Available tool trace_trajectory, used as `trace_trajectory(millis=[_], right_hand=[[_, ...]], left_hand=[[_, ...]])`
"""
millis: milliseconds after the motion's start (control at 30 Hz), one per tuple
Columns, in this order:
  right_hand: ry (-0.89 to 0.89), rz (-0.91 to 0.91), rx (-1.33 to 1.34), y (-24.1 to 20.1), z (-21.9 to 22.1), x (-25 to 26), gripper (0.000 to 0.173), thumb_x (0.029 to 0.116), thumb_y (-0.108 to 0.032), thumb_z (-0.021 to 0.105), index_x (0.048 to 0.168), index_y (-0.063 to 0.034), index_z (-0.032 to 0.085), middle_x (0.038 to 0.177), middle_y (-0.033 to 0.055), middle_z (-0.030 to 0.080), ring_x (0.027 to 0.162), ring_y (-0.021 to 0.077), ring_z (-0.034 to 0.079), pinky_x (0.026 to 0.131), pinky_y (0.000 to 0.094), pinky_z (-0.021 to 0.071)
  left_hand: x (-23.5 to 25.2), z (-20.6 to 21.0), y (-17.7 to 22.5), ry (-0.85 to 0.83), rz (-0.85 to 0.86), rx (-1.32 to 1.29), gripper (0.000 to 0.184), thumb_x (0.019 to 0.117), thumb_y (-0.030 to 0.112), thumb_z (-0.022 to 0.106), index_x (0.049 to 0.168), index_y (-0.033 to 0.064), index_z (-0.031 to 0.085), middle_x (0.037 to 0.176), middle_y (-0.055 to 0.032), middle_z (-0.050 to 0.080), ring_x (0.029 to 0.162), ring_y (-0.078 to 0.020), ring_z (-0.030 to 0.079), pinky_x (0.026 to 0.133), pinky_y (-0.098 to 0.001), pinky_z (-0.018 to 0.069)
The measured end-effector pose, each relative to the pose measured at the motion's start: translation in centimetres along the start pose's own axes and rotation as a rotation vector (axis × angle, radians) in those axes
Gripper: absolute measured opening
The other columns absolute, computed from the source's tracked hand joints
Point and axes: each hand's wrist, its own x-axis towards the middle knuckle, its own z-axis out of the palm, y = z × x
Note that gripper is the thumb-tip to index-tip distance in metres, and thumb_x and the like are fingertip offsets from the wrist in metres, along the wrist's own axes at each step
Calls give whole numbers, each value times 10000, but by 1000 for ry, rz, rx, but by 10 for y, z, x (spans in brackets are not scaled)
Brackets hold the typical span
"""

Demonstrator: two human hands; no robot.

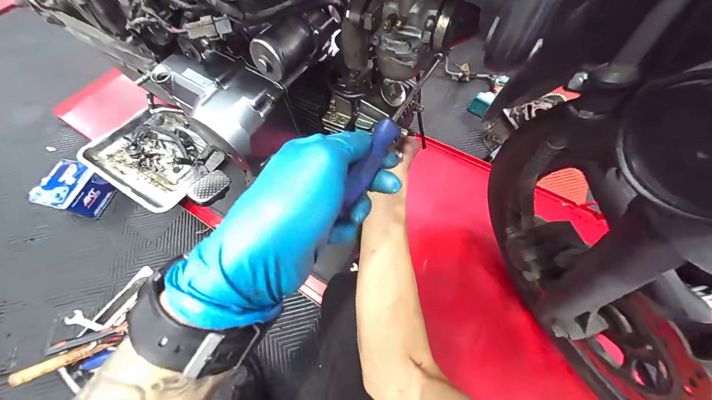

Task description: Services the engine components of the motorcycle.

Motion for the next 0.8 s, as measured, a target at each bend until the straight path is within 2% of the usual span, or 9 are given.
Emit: trace_trajectory(millis=[100, 200, 267, 333, 433, 533, 633, 733, 800], right_hand=[[11, -4, -10, -2, 4, 0, 420, 1051, -425, 251, 951, -155, 556, 735, 7, 616, 683, 125, 644, 625, 365, 575], [17, 22, 6, -4, 8, -3, 401, 1037, -421, 280, 931, -153, 558, 722, 8, 606, 665, 123, 635, 611, 356, 566], [11, 31, 9, -4, 9, -6, 405, 1047, -429, 274, 951, -156, 557, 736, 8, 610, 680, 122, 638, 622, 361, 571], [19, 34, 16, -5, 9, -6, 440, 1055, -444, 249, 952, -151, 560, 740, 11, 618, 682, 126, 643, 616, 363, 575], [10, 74, 91, -4, 0, 0, 507, 1025, -512, 237, 960, -137, 573, 767, 39, 634, 719, 165, 655, 637, 421, 571], [-25, 50, 96, -3, -1, 0, 533, 1052, -499, 197, 946, -135, 572, 746, 34, 642, 698, 156, 664, 622, 398, 577], [-7, -17, -10, -5, 11, -7, 460, 1068, -387, 217, 906, -134, 565, 705, 13, 620, 649, 127, 643, 596, 351, 574], [26, -36, -42, -7, 13, -10, 401, 1070, -348, 254, 919, -139, 560, 716, 10, 613, 663, 122, 643, 613, 345, 572], [44, -12, -19, -7, 13, -8, 400, 1062, -372, 265, 921, -146, 563, 716, 9, 613, 665, 124, 645, 609, 348, 571]], left_hand=[[-2, 8, -1, 264, 210, 350, 304, 1074, 332, 551, 1015, 133, 772, 710, 16, 671, 450, -65, 477, 386, -221, 369], [-7, 26, -12, 602, 537, 953, 160, 976, 288, 652, 1065, 237, 775, 854, 58, 682, 709, -74, 634, 598, -332, 525], [-6, 32, -20, 673, 633, 975, 187, 937, 256, 681, 1097, 215, 771, 919, 31, 680, 766, -91, 643, 632, -330, 530], [-7, 32, -16, 577, 454, 677, 184, 999, 321, 665, 1117, 209, 752, 881, 74, 723, 656, -25, 644, 544, -237, 536], [-4, 17, 4, 193, 14, 125, 453, 1110, 482, 346, 1276, 192, 653, 891, -4, 735, 493, -57, 556, 378, -193, 404], [0, 9, 12, 52, -76, 78, 409, 1125, 371, 332, 1265, 165, 656, 914, -3, 729, 449, -35, 467, 357, -165, 320], [-2, 18, 1, 393, 274, 677, 311, 1069, 363, 557, 959, 182, 785, 728, 49, 709, 479, -62, 530, 406, -249, 404], [5, 31, -25, 787, 712, 1294, 236, 992, 317, 633, 1131, 196, 780, 848, -52, 724, 746, -242, 701, 562, -469, 497], [5, 32, -27, 809, 718, 1226, 258, 990, 334, 639, 1172, 216, 778, 942, -26, 757, 814, -196, 719, 621, -433, 532]])
